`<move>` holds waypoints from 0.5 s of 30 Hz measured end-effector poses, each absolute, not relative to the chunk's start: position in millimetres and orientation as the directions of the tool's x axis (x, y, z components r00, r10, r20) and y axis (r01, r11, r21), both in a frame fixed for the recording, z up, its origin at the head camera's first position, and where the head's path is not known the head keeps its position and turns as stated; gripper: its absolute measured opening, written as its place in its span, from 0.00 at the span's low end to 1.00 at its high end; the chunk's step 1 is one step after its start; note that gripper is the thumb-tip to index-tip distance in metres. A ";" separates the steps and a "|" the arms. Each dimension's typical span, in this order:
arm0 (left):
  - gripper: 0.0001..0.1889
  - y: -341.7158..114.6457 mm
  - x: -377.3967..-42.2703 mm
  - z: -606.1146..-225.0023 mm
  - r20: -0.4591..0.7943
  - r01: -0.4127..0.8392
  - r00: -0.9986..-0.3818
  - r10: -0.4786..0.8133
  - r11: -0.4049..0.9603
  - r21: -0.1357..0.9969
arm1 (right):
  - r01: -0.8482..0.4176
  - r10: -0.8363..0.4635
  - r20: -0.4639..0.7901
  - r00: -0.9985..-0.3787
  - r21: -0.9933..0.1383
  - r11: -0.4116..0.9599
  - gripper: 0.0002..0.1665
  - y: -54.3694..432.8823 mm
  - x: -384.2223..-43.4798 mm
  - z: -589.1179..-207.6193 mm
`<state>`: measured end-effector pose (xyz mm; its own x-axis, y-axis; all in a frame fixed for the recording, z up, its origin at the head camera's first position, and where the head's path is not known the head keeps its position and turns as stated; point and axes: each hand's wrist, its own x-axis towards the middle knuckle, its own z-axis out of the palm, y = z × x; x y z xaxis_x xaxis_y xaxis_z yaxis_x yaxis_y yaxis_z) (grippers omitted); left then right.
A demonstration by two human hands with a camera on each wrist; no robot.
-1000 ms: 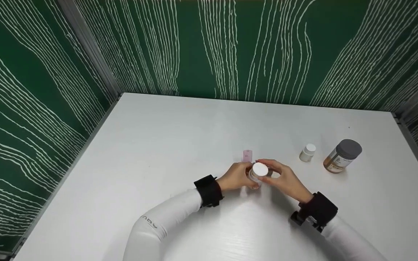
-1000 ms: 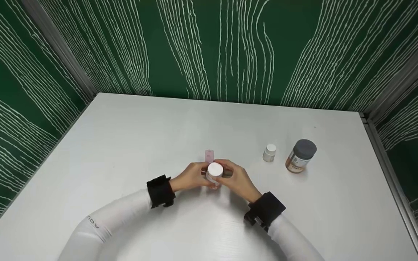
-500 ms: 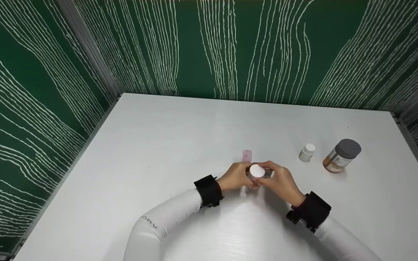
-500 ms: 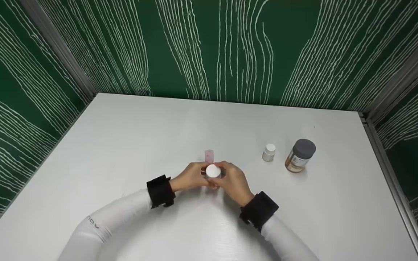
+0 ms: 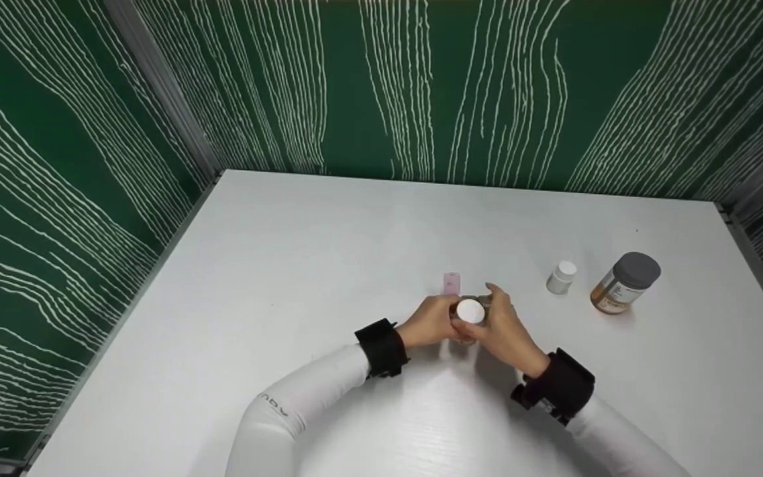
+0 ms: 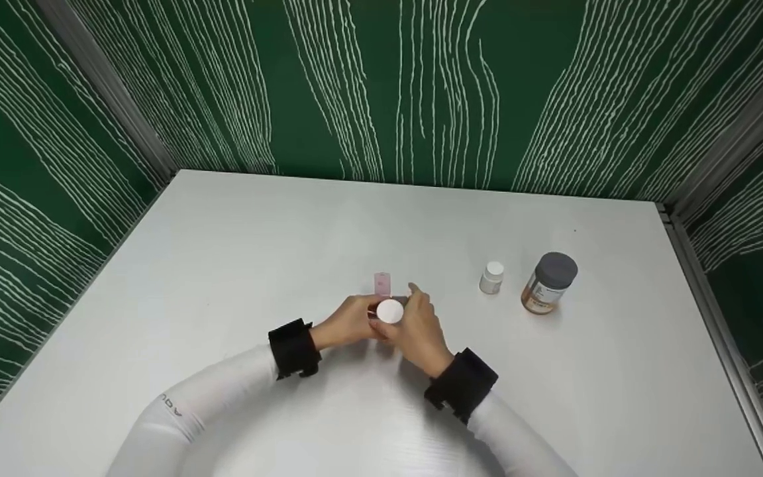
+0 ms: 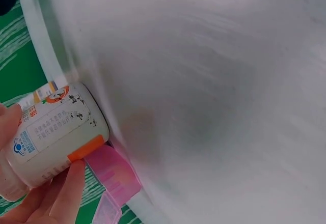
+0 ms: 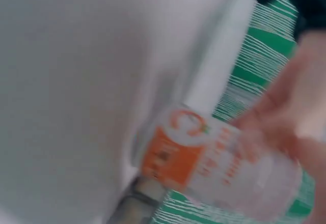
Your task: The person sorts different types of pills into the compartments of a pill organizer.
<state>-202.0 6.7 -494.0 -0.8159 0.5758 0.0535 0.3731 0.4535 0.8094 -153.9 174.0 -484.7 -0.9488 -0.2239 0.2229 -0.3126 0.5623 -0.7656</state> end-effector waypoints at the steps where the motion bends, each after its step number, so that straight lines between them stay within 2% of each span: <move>1: 0.24 7.1 -201.9 -493.7 0.048 0.369 -0.816 0.576 0.456 0.810 | -0.293 -0.270 0.171 -0.948 -0.801 0.522 0.47 179.0 -154.4 -481.5; 3: 0.24 7.5 -201.7 -492.9 0.034 0.357 -0.817 0.575 0.460 0.813 | -0.270 -0.350 0.106 -0.931 -0.845 0.461 0.48 187.9 -155.2 -476.3; 6: 0.25 7.2 -201.7 -492.1 0.017 0.340 -0.819 0.573 0.461 0.819 | -0.338 -0.422 0.139 -0.896 -0.829 0.445 0.38 196.1 -155.7 -474.4; 10: 0.26 6.2 -201.7 -492.4 0.023 0.349 -0.810 0.586 0.451 0.821 | -0.403 -0.386 0.233 -0.893 -0.795 0.454 0.29 196.6 -155.1 -477.6; 15: 0.25 5.6 -201.2 -493.1 0.037 0.356 -0.808 0.588 0.436 0.827 | -0.398 -0.290 0.285 -0.914 -0.774 0.493 0.27 189.8 -156.4 -481.9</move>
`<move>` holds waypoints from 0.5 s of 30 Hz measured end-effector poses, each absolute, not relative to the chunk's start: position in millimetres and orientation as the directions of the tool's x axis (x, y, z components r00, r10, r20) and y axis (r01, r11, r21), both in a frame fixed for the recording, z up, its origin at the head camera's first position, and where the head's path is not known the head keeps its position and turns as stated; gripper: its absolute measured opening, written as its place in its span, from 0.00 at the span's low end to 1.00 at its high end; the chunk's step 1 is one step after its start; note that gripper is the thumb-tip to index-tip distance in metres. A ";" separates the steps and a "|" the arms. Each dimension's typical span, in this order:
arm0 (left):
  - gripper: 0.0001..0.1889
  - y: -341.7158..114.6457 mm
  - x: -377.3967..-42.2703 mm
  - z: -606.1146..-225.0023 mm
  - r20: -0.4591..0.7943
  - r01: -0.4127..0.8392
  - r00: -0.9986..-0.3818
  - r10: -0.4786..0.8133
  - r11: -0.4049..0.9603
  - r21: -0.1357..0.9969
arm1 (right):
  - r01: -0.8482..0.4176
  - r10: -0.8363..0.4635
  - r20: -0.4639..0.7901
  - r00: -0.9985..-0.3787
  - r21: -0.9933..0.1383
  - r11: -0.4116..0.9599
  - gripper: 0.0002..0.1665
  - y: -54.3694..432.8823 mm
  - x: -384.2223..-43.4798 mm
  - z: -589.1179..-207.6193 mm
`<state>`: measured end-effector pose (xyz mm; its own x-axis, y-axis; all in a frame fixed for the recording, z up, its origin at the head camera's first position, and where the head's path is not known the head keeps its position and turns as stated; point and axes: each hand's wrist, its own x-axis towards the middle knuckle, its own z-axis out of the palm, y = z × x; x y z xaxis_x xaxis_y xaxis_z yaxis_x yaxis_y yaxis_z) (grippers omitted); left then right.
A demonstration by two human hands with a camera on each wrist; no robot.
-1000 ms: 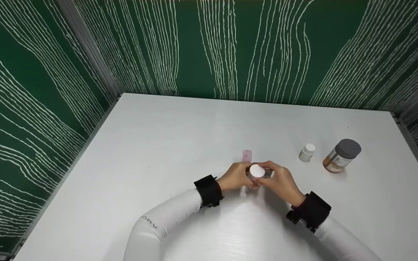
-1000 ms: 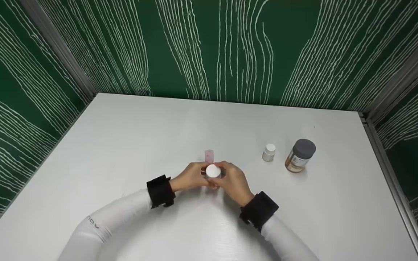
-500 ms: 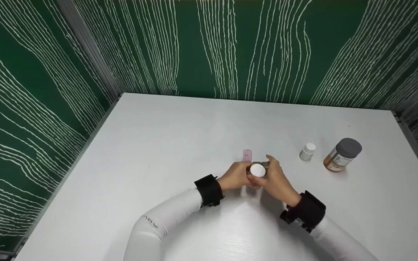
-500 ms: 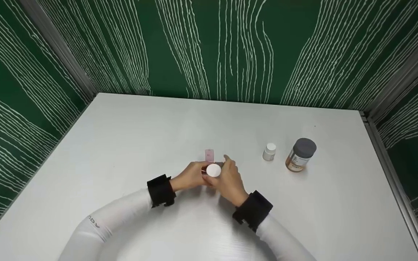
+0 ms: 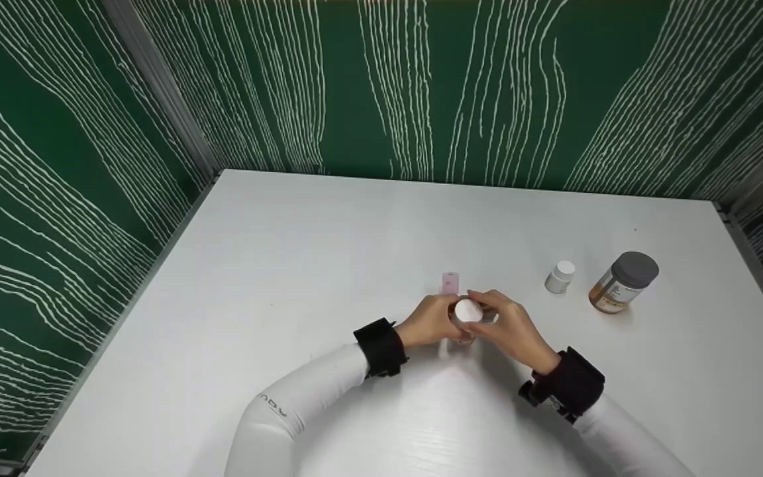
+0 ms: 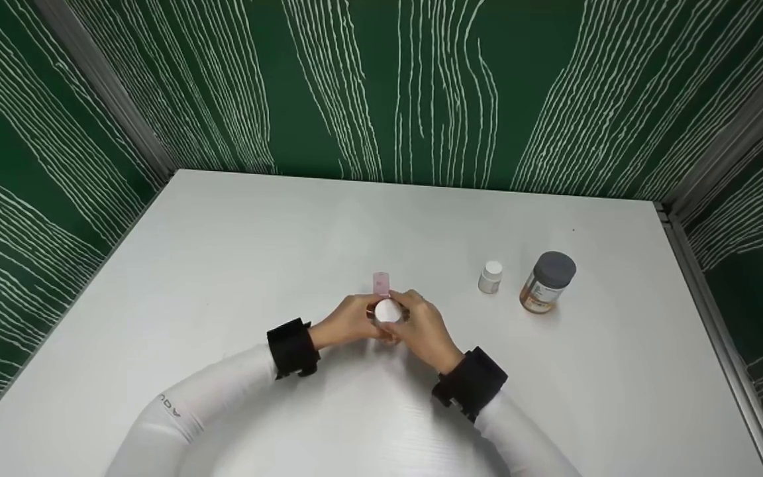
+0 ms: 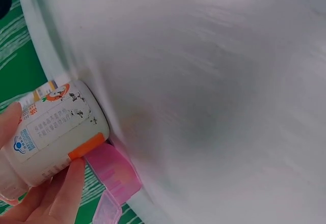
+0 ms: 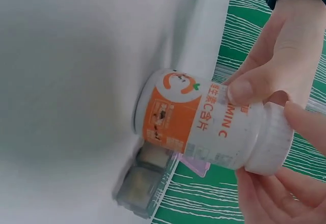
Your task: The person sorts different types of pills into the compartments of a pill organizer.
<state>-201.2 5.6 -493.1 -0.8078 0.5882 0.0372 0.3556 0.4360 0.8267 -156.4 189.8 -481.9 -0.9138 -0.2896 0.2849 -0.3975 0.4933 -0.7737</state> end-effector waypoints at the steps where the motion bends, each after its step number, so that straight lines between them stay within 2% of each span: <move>1: 0.25 5.6 -201.2 -493.3 0.039 0.356 -0.808 0.587 0.434 0.828 | -0.384 -0.268 0.282 -0.921 -0.774 0.504 0.27 187.9 -156.9 -482.0; 7: 0.25 5.6 -201.2 -493.8 0.048 0.358 -0.808 0.587 0.425 0.831 | -0.316 -0.155 0.278 -0.948 -0.758 0.571 0.22 176.4 -154.7 -480.7; 11: 0.27 5.6 -200.9 -494.7 0.051 0.358 -0.812 0.581 0.427 0.830 | -0.351 -0.126 0.356 -0.926 -0.688 0.635 0.20 170.0 -153.9 -483.6; 15: 0.25 5.9 -201.4 -495.7 0.057 0.363 -0.816 0.575 0.432 0.826 | -0.361 -0.096 0.412 -0.906 -0.633 0.685 0.22 164.0 -156.0 -490.4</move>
<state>-201.4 5.9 -495.7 -0.8158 0.5755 0.0574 0.3628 0.4320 0.8257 -156.0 164.0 -490.4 -0.9060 -0.0963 0.4123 -0.3608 0.6852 -0.6327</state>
